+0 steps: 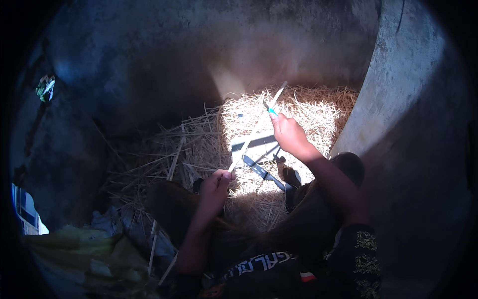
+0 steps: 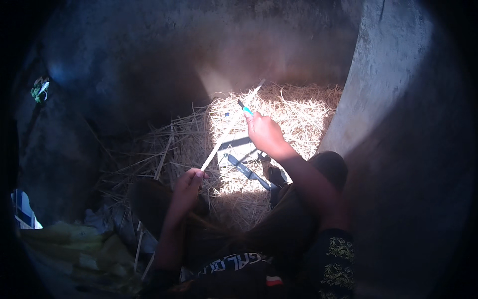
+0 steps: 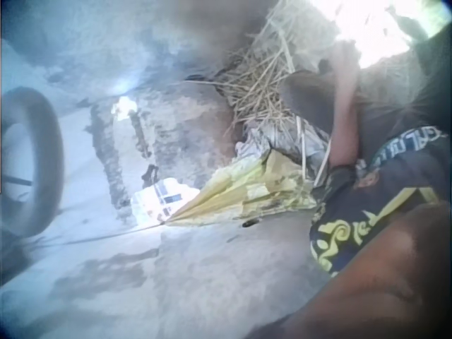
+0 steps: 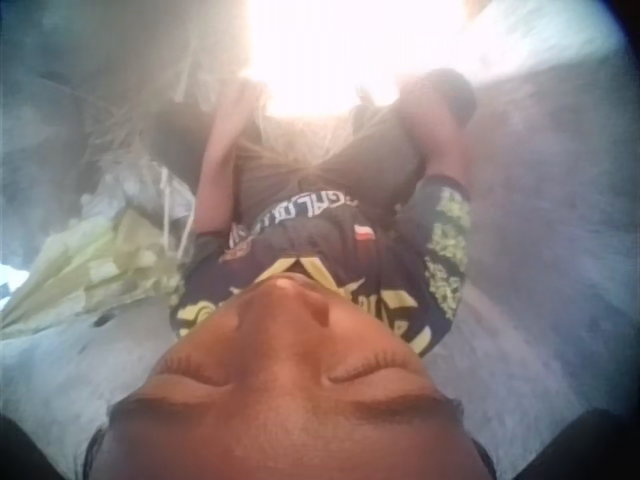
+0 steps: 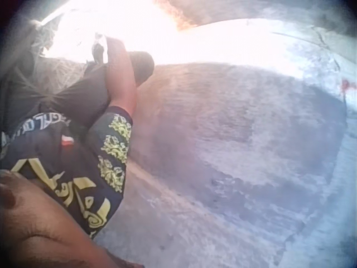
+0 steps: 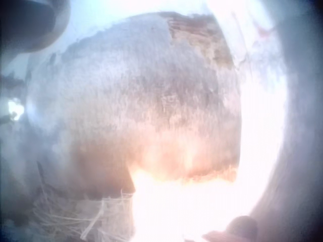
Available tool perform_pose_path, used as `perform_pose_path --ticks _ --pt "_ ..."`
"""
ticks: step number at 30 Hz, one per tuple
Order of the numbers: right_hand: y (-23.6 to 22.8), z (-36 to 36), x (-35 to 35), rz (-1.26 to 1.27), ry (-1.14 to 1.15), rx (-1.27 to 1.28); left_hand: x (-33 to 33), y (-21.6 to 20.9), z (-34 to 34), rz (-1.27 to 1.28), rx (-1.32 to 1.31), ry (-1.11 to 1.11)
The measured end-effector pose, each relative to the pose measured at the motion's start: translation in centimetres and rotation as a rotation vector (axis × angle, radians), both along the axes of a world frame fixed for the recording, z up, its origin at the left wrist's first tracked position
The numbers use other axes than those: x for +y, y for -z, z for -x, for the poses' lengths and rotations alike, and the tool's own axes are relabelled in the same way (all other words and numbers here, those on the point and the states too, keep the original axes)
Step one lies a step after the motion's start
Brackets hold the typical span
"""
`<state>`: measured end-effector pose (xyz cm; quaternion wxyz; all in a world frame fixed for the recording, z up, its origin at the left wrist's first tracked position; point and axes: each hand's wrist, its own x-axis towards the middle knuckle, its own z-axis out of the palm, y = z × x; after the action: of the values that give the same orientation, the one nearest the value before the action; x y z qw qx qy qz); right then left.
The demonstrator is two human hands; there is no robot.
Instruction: The person sits on a straw-covered floor and uses a utility knife to cut and split thin wooden sticks. They repeatedly hold the sticks, score them with the blade, and snap them into smaller pieces.
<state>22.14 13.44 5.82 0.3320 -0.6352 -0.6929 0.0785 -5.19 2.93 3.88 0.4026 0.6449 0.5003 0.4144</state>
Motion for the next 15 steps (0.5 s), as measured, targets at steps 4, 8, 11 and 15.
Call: perform_pose_path --ticks 4,8,11,15 --pt "-0.5 4.0 -4.5 0.043 -0.236 -0.080 0.1 -1.7 -0.1 0.156 -0.064 -0.013" --pt "0.4 3.9 -3.9 -0.101 -0.386 -0.121 -0.2 -2.3 0.6 0.136 -0.082 0.017" --pt "0.5 3.0 -2.4 -0.232 -0.388 -0.228 0.0 -2.6 0.5 0.182 -0.147 0.043" --pt "1.6 3.5 -0.7 -0.361 -0.356 -0.225 0.4 -3.2 0.7 0.223 -0.163 0.028"
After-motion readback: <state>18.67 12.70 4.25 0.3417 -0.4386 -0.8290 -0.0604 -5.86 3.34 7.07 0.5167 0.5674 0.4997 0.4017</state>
